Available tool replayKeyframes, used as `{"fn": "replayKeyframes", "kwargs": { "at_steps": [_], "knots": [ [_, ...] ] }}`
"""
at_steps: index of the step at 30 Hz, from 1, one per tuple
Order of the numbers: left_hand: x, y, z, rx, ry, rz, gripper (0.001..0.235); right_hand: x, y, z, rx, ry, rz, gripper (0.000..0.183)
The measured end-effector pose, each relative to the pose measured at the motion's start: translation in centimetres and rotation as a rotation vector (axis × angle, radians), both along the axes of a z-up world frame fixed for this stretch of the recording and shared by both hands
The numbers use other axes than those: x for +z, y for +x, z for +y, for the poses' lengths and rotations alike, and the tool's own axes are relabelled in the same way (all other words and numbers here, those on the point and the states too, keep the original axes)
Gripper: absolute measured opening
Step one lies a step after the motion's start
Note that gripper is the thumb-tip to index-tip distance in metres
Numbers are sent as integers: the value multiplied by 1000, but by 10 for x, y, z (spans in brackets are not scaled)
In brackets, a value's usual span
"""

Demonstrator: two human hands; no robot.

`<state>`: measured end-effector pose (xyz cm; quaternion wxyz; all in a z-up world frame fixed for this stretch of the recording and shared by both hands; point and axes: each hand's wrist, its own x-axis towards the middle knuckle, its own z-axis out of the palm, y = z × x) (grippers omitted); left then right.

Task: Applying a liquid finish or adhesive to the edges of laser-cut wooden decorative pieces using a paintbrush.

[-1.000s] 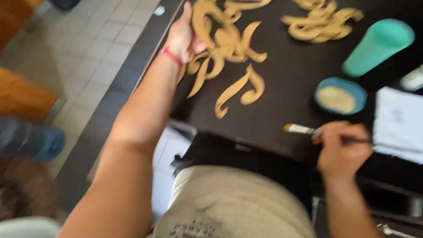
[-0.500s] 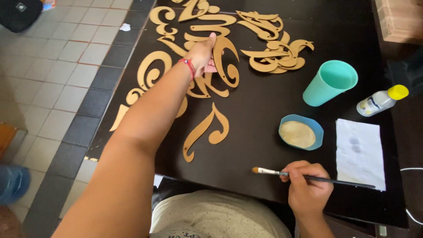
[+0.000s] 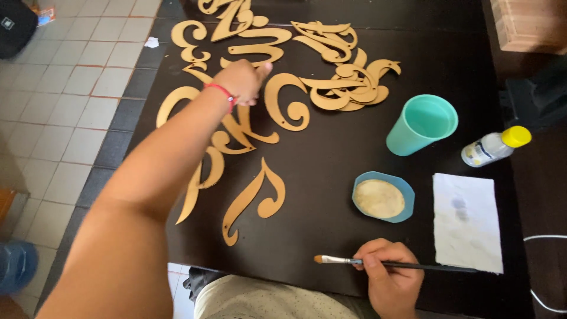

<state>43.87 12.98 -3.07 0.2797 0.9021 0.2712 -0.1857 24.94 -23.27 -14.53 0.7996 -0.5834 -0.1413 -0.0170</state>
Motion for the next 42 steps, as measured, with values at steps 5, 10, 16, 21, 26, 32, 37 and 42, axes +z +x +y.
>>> {"fn": "replayKeyframes", "kwargs": {
  "at_steps": [5, 10, 16, 21, 26, 32, 37, 42],
  "knots": [
    [3, 9, -20, -288, 389, -135, 53, 5, 0, 1, -40, -38, -47, 19],
    [-22, 39, -78, -714, 302, -221, 92, 8, -7, 2, -150, -52, -136, 24],
    [-63, 77, -121, -774, 341, -338, 77, 16, -15, 4, -195, -2, -67, 22],
    [-77, 99, -149, -788, 330, -438, 74, 3, -16, -1, -146, 139, -6, 18],
    [-91, 145, -136, -797, 207, -652, 61, 15, -14, -5, -103, -30, -38, 23],
    [-30, 161, -59, -559, 532, -26, 111, -4, -10, -12, -62, 181, -49, 17],
    [-48, 178, -33, -640, 482, -72, 99, 5, -5, -10, -55, 177, -62, 18],
    [-40, 167, -50, -760, 492, -130, 32, -3, -11, -7, -83, 244, -12, 14]
  ]
}}
